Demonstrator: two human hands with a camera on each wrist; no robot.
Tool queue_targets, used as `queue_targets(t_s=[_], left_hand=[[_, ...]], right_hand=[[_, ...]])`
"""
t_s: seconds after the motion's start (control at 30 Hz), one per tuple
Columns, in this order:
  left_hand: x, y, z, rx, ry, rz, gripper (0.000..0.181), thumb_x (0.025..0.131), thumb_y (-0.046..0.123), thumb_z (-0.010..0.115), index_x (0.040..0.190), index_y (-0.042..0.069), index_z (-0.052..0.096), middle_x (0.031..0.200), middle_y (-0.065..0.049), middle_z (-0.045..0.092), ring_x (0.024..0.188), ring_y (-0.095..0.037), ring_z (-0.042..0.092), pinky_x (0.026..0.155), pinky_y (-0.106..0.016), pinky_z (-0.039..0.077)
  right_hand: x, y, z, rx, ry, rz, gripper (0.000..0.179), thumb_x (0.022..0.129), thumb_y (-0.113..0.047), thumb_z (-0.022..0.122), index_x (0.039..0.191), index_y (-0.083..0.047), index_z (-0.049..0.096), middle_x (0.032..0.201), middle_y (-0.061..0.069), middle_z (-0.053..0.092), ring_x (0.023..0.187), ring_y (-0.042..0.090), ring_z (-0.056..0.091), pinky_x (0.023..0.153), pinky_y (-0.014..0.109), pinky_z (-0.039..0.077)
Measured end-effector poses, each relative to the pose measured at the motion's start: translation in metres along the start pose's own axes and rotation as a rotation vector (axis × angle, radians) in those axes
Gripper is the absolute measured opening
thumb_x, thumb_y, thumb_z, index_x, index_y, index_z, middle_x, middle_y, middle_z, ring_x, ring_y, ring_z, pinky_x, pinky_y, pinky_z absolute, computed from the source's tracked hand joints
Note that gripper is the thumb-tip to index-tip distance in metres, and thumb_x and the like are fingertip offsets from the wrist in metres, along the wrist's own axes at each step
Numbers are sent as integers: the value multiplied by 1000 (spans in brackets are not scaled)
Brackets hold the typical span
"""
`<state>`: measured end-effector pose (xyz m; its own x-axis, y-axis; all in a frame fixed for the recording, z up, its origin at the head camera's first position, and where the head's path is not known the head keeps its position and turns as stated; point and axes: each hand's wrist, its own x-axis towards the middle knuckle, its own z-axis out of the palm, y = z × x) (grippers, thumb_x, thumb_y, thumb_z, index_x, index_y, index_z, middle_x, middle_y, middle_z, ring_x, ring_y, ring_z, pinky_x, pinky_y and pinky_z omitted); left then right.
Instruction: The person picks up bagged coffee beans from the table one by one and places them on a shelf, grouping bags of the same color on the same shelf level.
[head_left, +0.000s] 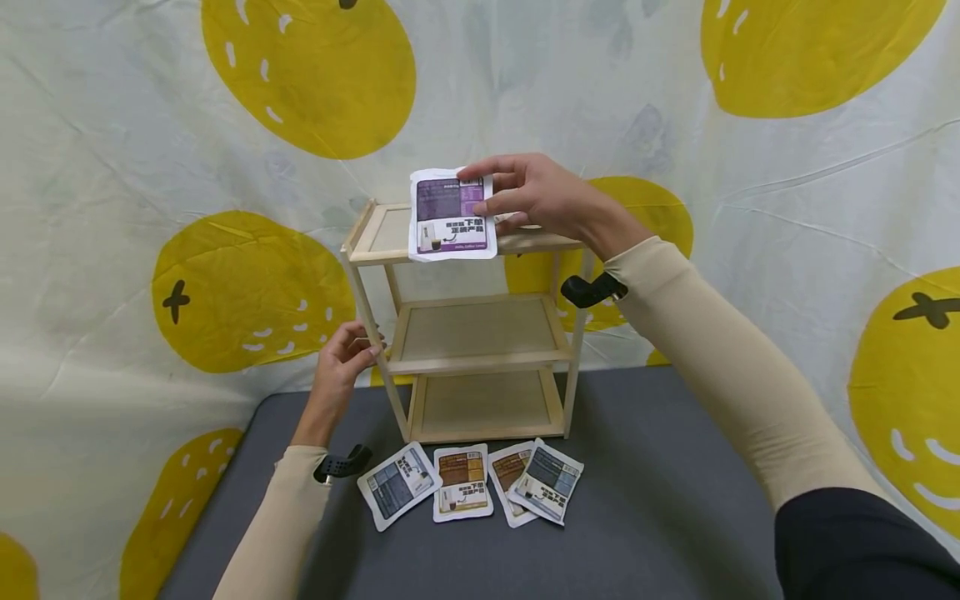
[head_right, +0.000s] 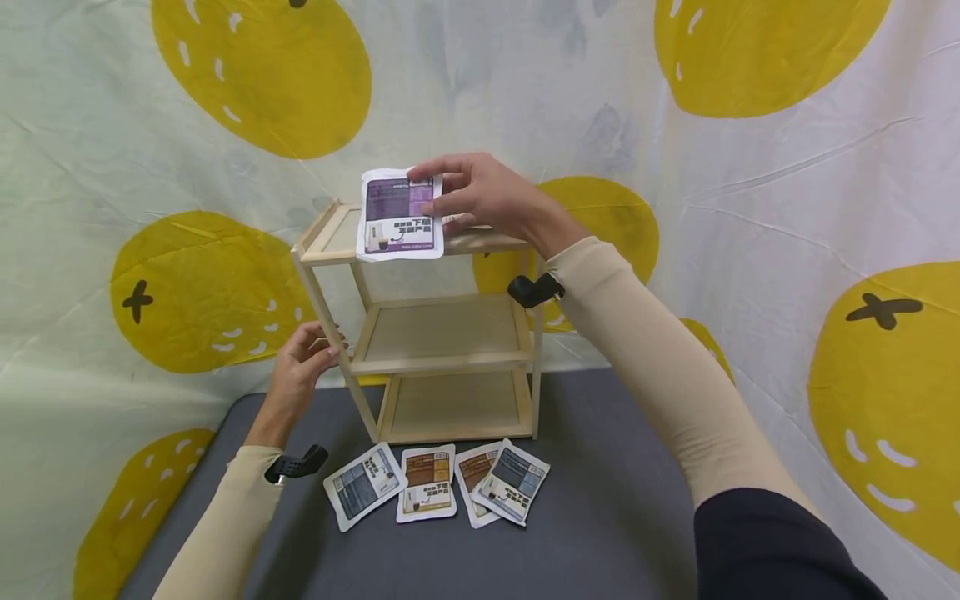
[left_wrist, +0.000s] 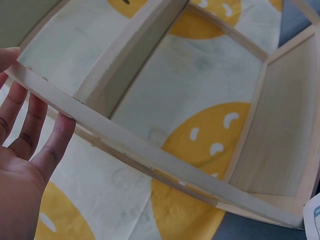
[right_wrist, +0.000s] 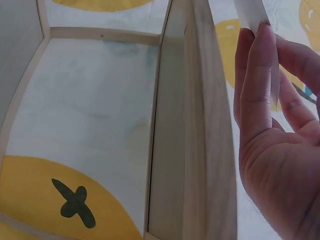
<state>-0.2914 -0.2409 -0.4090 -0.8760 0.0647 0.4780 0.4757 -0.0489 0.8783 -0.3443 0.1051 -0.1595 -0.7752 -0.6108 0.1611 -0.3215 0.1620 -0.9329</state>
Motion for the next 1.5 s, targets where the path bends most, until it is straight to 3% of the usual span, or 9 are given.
queue_targets(t_s=[0.17,0.47,0.8,1.13,1.33,1.5], left_hand=[[0,0,-1,-8,-14,2,29,98,-1,62,126,-1,55,107,-5,64,101,-28,66,87,-29,57],[0,1,0,6,-11,-2,33,98,0,63,128,-7,52,108,-11,62,100,-25,67,87,-30,58],[0,0,0,15,-27,9,33,98,2,63,129,-5,53,109,-7,62,102,-23,66,87,-29,58],[1,-4,6,4,-12,11,32,97,-1,64,126,-6,53,107,-7,64,98,-25,66,84,-30,58],[3,-4,6,3,-11,7,32,97,1,64,126,-4,54,107,-8,64,102,-32,67,85,-31,58],[2,-3,6,9,-12,2,33,97,1,65,127,-5,53,107,-5,64,104,-35,66,86,-30,58]], right_hand=[[9,-2,-2,-15,18,22,50,97,-9,68,145,-18,55,137,13,58,111,34,64,89,38,59],[24,-7,1,-5,60,84,51,99,-6,64,148,-18,52,139,13,55,114,32,62,91,37,58],[39,-6,9,-26,90,159,52,100,-10,64,150,-17,50,134,13,54,110,27,63,88,33,58],[38,-6,5,48,132,241,65,99,-3,63,158,-14,37,151,15,44,118,27,61,97,33,55],[32,-10,0,94,160,238,68,100,2,58,160,-11,29,164,15,28,136,26,51,109,34,47],[26,-14,-3,91,183,215,66,100,-2,60,159,-11,32,165,12,27,143,24,45,113,34,42]])
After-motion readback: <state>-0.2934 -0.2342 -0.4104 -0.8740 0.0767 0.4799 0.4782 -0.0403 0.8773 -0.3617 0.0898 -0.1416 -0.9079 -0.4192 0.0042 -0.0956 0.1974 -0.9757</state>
